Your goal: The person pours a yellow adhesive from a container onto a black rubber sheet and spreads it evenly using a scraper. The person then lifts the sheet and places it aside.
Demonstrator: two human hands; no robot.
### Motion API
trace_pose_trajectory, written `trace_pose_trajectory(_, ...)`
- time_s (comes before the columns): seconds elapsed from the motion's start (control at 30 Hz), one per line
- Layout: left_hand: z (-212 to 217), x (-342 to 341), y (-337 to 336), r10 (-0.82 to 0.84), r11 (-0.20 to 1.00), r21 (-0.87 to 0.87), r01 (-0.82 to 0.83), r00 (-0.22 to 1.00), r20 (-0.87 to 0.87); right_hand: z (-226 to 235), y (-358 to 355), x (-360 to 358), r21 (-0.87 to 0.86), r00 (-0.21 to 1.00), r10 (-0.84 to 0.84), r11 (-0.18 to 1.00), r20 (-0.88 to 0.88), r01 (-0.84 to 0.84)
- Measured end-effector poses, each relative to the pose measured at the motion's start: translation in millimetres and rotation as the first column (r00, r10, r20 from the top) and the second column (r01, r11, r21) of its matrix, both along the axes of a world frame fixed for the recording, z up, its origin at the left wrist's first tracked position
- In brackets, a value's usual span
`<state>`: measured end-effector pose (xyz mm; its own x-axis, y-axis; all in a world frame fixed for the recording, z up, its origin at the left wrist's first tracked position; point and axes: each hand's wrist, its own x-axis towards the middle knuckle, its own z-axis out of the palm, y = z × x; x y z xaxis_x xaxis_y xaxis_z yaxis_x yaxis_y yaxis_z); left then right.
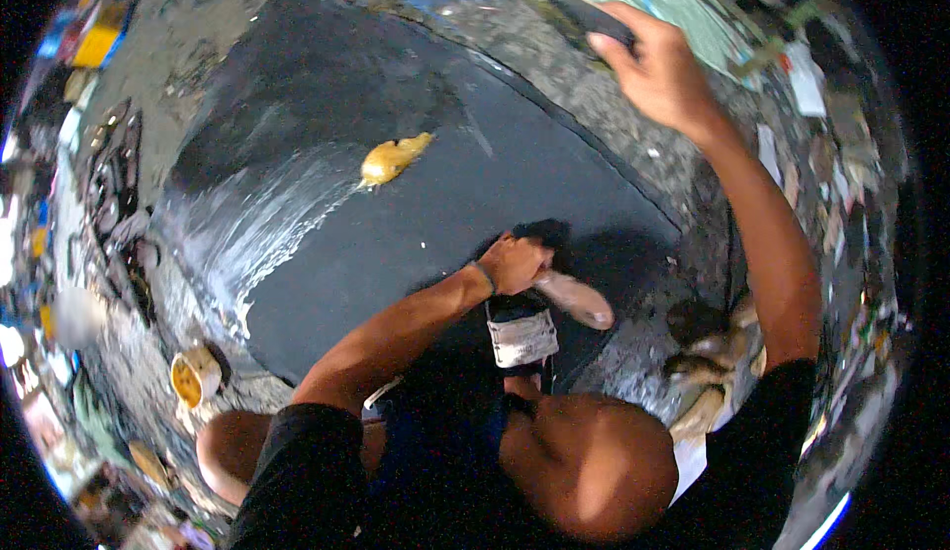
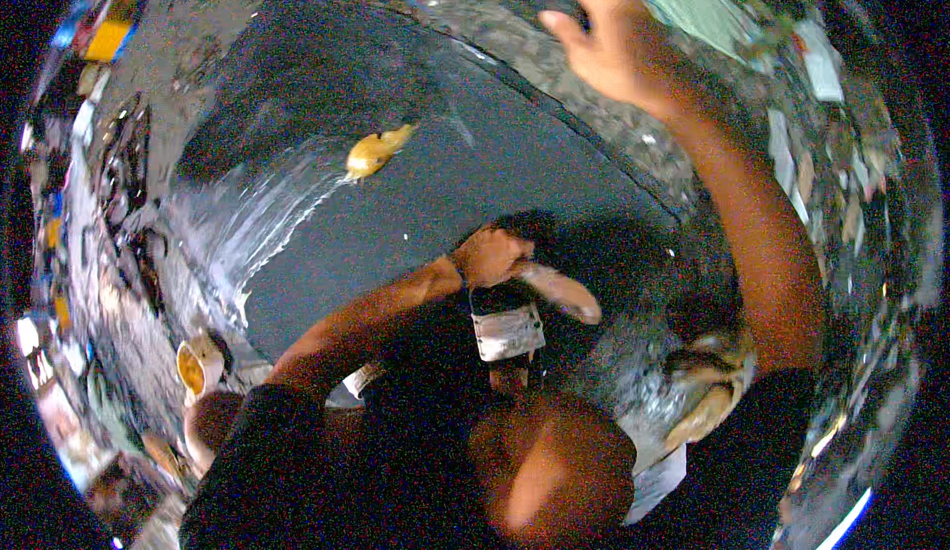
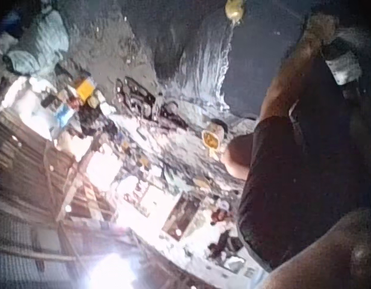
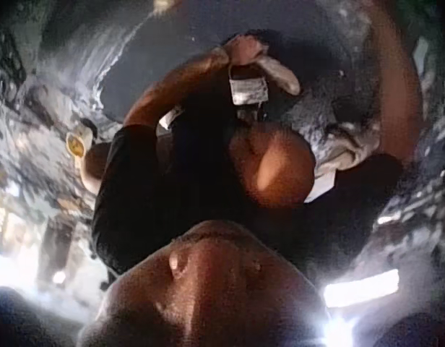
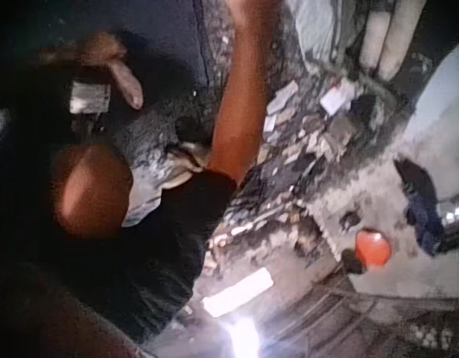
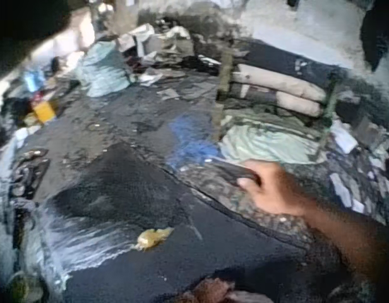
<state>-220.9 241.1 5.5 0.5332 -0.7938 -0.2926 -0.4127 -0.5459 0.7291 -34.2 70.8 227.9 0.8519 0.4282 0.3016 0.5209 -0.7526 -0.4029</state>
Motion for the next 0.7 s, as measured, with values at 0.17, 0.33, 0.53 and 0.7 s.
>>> trace_pose_trajectory(0.17, 63, 59, -121, 0.209, 0.688, -0.608, -0.396, 0.911, -0.356, -7, 19, 28, 0.201, 0.99, 0.013, 0.98, -0.144, 0.016)
trace_pose_trajectory(0.33, 86, 13, -169, 0.053, 0.761, -0.624, -0.178, 0.976, -0.213, -76, 108, 43, 0.16, 0.983, 0.106, 0.984, -0.15, -0.082)
trace_pose_trajectory(0.53, 68, -51, 163, 0.238, 0.927, 0.301, -0.224, 0.971, -0.012, -178, 189, 44, -0.268, 0.9, 0.215, 0.905, -0.379, -0.329)
trace_pose_trajectory(0.7, 116, -177, 310, 0.587, 0.705, 0.527, -0.475, 0.808, -0.057, -182, 210, 6, -0.387, 0.92, 0.119, 0.881, -0.374, -0.272)
